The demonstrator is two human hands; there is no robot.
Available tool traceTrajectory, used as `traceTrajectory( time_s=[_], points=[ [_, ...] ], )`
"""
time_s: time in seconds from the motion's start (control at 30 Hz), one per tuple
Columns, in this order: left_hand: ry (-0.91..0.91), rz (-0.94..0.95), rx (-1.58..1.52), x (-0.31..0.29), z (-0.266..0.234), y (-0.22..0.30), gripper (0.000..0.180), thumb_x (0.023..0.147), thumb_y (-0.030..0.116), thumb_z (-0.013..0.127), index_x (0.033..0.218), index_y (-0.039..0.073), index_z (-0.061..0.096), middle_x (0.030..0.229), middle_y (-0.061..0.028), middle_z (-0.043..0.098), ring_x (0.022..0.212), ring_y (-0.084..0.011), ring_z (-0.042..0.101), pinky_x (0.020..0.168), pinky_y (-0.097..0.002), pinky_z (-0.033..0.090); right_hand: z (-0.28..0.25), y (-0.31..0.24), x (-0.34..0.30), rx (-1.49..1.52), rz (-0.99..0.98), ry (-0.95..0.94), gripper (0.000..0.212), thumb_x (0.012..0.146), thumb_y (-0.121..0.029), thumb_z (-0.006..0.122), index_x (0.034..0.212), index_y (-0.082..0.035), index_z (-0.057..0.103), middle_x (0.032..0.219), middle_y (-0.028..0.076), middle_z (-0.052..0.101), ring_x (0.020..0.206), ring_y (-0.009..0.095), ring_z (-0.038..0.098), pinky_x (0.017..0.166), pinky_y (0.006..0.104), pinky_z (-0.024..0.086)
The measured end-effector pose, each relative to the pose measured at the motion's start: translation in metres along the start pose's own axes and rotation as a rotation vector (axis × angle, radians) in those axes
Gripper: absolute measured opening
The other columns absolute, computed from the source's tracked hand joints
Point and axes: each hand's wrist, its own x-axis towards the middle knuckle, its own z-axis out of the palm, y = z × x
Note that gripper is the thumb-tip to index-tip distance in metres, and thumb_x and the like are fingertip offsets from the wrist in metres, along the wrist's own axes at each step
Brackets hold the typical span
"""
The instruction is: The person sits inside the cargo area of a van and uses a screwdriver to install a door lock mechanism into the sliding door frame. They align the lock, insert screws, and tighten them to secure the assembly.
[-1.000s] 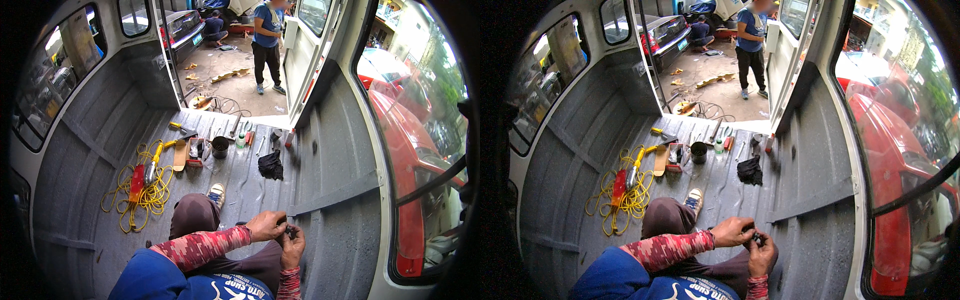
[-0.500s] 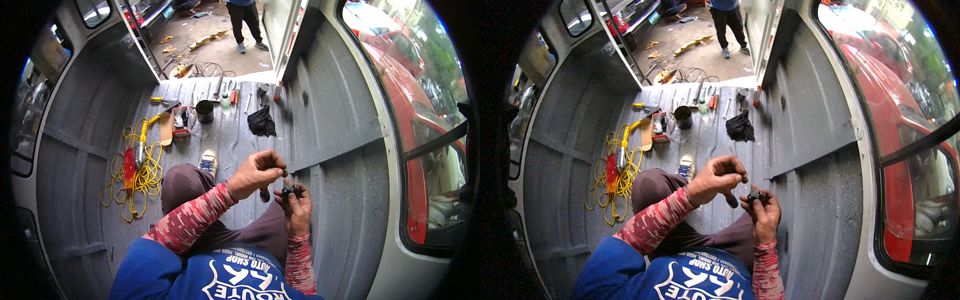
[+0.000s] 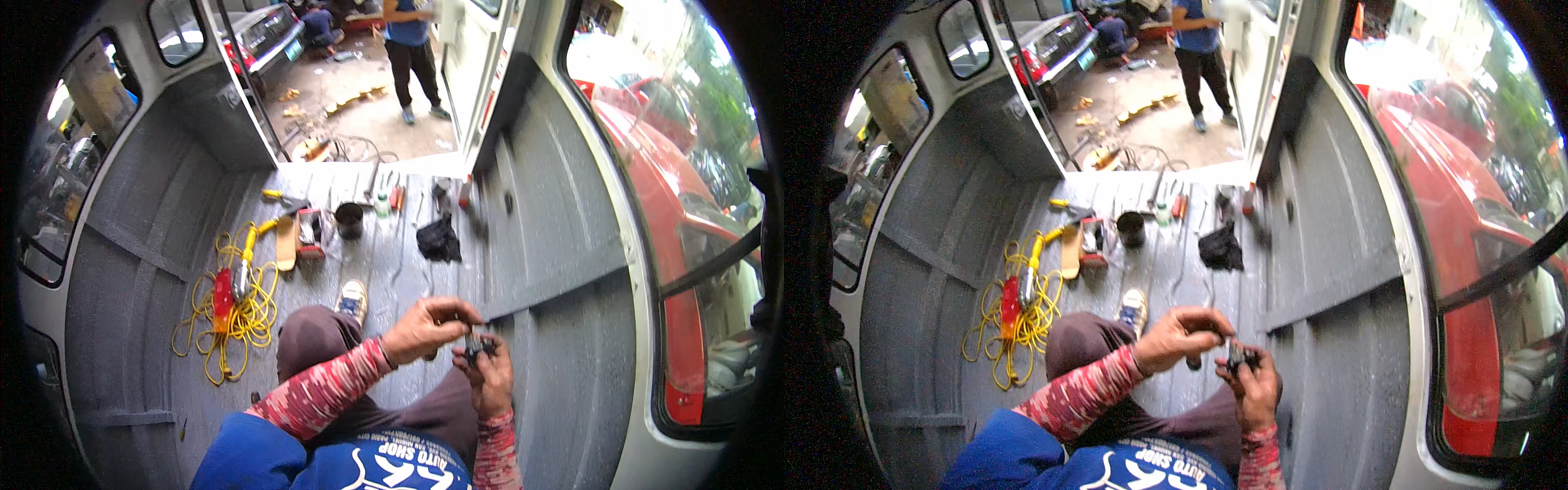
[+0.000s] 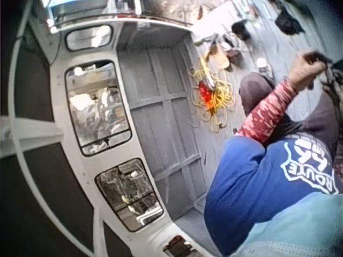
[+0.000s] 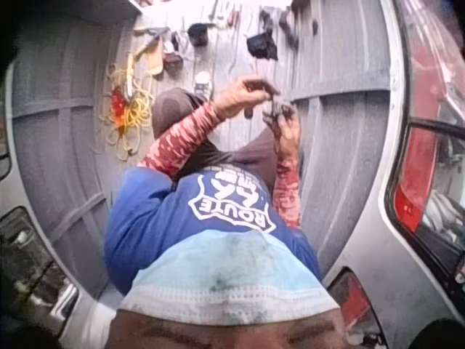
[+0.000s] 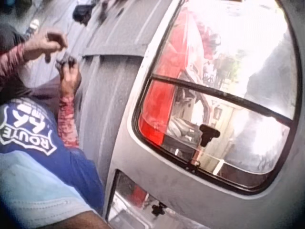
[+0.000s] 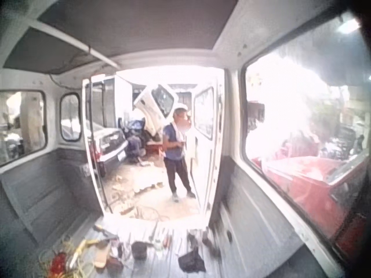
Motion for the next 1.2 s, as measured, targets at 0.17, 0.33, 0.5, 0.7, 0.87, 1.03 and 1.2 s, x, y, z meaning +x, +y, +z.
traceTrajectory(
  time_s=[0.17,0.33,0.5,0.7,0.87,1.03,1.2],
  points=[
    [0.084,-0.096,0.047,0.001,0.007,-0.002,0.026,0.094,0.015,0.060,0.114,0.001,0.070,0.090,-0.0014,0.068,0.073,-0.0052,0.056,0.064,-0.0218,0.046,-0.007,0.006,-0.001,0.217,0.096,0.005,0.037,0.100,-0.020,0.052,0.135,-0.009,0.048,0.123,0.016,0.065,0.094,0.025,0.069,0.082,0.0396,0.058],
    [0.176,-0.198,0.124,0.009,0.003,-0.019,0.024,0.094,0.016,0.058,0.112,0.003,0.068,0.083,0.0013,0.062,0.067,-0.0043,0.051,0.055,-0.0199,0.041,-0.020,0.004,-0.002,0.240,0.073,0.019,0.037,0.099,-0.018,0.052,0.133,-0.004,0.049,0.120,0.019,0.066,0.084,0.022,0.066,0.074,0.0353,0.056],
    [0.183,-0.297,-0.087,0.008,-0.002,-0.018,0.022,0.094,0.016,0.058,0.111,0.005,0.067,0.068,0.0033,0.053,0.049,-0.0054,0.042,0.042,-0.0235,0.030,-0.028,-0.003,0.000,0.140,0.103,0.061,0.031,0.103,-0.019,0.058,0.129,-0.005,0.050,0.109,0.015,0.070,0.075,0.018,0.065,0.068,0.0305,0.055],
    [0.221,-0.321,-0.078,-0.003,0.007,-0.004,0.027,0.095,0.026,0.067,0.110,0.004,0.067,0.067,0.0034,0.050,0.051,-0.0045,0.042,0.042,-0.0221,0.031,-0.023,-0.032,0.006,-0.050,0.041,0.041,0.036,0.104,-0.032,0.058,0.127,-0.006,0.050,0.104,0.016,0.069,0.077,0.019,0.068,0.068,0.0333,0.056],
    [0.200,-0.282,-0.101,-0.004,0.014,0.001,0.026,0.095,0.026,0.071,0.109,0.006,0.062,0.069,0.0052,0.046,0.050,-0.0028,0.037,0.042,-0.0208,0.024,-0.017,-0.111,0.029,-0.313,-0.202,-0.066,0.043,0.101,-0.039,0.062,0.125,-0.005,0.051,0.090,0.011,0.070,0.064,0.013,0.064,0.056,0.0255,0.050],
    [-0.131,-0.479,-0.612,-0.021,0.002,0.028,0.039,0.104,0.044,0.055,0.086,0.009,0.053,0.077,0.0029,0.040,0.054,-0.0032,0.028,0.042,-0.0182,0.022,0.013,-0.191,0.047,-0.746,-0.607,0.069,0.042,0.102,-0.040,0.062,0.123,-0.004,0.054,0.093,0.009,0.064,0.076,0.012,0.060,0.068,0.0263,0.049],
    [-0.477,-0.497,-0.923,-0.022,0.000,0.021,0.051,0.105,0.054,0.044,0.086,0.007,0.050,0.083,-0.0004,0.038,0.054,-0.0034,0.028,0.037,-0.0171,0.019,0.036,-0.246,0.072,-1.268,-1.043,0.400,0.037,0.103,-0.034,0.061,0.124,-0.004,0.056,0.101,0.010,0.059,0.094,0.021,0.057,0.086,0.0340,0.047]
  ],
)
